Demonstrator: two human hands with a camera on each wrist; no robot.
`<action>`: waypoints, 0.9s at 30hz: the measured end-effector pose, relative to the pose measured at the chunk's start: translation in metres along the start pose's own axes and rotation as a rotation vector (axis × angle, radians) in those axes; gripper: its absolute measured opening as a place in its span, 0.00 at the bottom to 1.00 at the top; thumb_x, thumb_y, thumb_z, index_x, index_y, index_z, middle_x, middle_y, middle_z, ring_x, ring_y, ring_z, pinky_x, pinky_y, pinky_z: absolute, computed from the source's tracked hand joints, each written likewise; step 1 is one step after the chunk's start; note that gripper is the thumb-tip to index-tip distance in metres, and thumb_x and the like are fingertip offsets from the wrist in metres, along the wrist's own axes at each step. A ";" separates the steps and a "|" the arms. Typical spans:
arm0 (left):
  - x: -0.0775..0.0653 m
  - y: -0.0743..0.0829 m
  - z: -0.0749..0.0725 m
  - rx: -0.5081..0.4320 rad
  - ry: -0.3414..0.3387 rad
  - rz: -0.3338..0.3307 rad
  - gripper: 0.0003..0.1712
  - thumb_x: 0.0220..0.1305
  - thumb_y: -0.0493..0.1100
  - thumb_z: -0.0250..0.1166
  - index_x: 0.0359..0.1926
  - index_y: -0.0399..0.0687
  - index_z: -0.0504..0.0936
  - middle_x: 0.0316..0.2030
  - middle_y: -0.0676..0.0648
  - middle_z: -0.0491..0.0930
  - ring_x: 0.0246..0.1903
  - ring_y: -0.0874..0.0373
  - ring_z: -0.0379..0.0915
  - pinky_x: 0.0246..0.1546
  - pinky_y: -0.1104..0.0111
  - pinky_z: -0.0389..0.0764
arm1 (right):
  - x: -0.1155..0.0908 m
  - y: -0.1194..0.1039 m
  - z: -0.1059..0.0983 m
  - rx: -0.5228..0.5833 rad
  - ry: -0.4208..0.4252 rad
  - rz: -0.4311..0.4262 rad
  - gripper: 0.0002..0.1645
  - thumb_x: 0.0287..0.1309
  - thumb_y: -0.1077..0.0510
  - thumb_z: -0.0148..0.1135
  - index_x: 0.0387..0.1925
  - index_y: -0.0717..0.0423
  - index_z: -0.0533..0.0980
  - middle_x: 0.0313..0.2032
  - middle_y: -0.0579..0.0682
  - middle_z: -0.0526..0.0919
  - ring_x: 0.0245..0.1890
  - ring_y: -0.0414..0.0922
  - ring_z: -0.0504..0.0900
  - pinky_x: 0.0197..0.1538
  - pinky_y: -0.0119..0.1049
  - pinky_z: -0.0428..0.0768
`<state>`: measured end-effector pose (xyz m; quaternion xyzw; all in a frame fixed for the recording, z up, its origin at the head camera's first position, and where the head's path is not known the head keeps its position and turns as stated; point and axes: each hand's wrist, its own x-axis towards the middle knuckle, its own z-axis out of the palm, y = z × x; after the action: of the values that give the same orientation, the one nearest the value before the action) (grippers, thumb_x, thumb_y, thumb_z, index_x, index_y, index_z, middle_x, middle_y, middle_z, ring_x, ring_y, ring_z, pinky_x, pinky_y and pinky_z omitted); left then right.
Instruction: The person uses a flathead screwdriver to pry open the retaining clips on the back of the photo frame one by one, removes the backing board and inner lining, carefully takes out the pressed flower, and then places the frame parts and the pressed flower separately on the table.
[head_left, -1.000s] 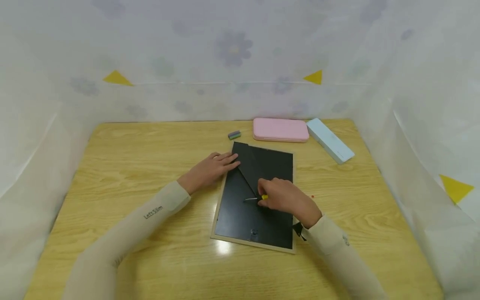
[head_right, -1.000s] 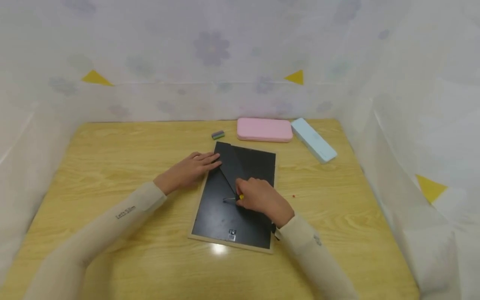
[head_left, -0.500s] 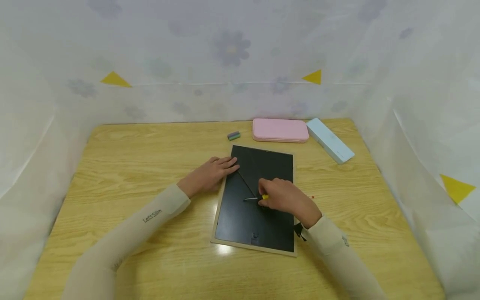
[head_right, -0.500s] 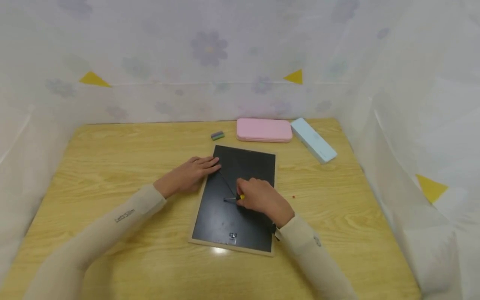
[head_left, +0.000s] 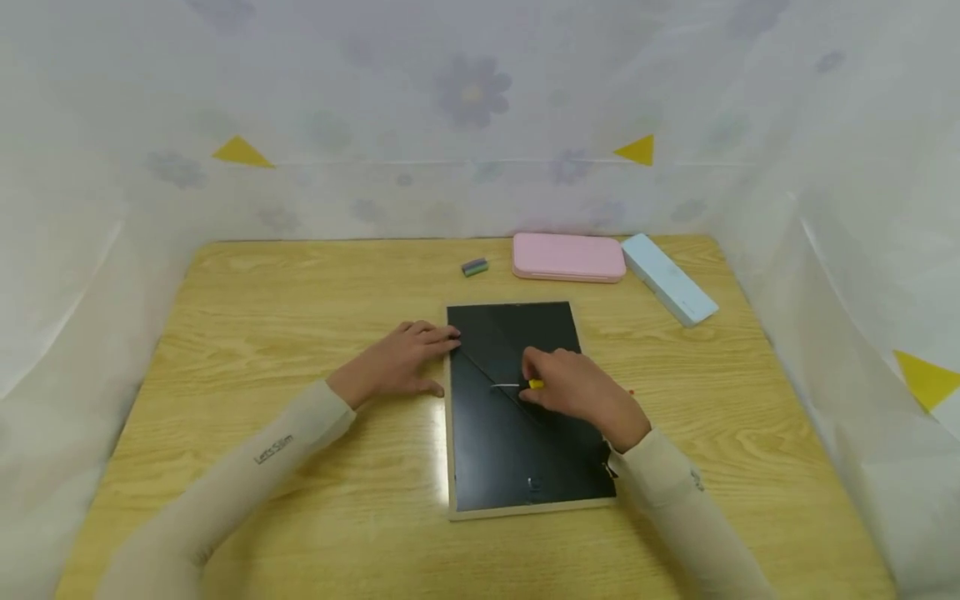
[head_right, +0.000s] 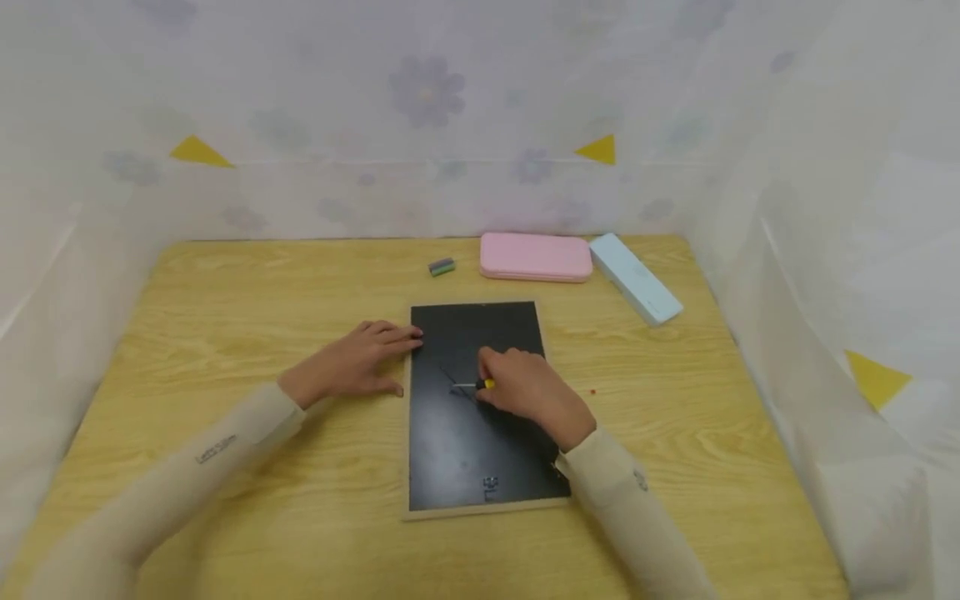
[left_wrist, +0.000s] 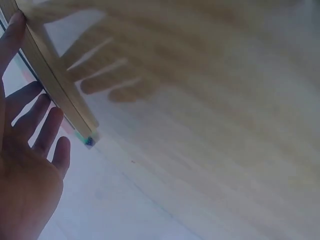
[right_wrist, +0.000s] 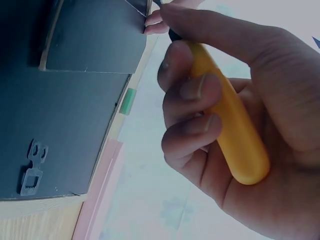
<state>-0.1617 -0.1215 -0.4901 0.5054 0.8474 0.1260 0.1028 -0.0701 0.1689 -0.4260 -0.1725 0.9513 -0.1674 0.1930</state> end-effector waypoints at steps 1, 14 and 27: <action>-0.001 0.001 0.001 -0.013 0.017 0.001 0.48 0.59 0.63 0.70 0.73 0.42 0.67 0.73 0.45 0.62 0.68 0.46 0.61 0.68 0.46 0.60 | 0.000 0.000 0.000 0.000 0.005 -0.007 0.15 0.59 0.51 0.72 0.37 0.50 0.73 0.22 0.42 0.74 0.20 0.40 0.71 0.27 0.35 0.71; -0.011 0.025 0.015 0.087 0.171 0.000 0.57 0.45 0.74 0.72 0.67 0.40 0.73 0.55 0.45 0.75 0.55 0.47 0.68 0.60 0.52 0.66 | 0.002 -0.004 -0.001 -0.026 0.070 -0.053 0.16 0.58 0.51 0.73 0.36 0.49 0.72 0.27 0.43 0.78 0.22 0.39 0.72 0.30 0.37 0.74; -0.010 -0.002 -0.002 -0.199 0.023 -0.100 0.44 0.53 0.64 0.73 0.69 0.55 0.72 0.76 0.41 0.53 0.74 0.42 0.49 0.68 0.40 0.53 | 0.002 -0.003 0.006 -0.024 0.074 -0.056 0.16 0.58 0.50 0.73 0.36 0.49 0.72 0.28 0.43 0.78 0.23 0.38 0.72 0.30 0.36 0.74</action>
<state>-0.1592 -0.1319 -0.4887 0.4485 0.8559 0.2101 0.1486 -0.0687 0.1644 -0.4306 -0.1951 0.9545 -0.1677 0.1509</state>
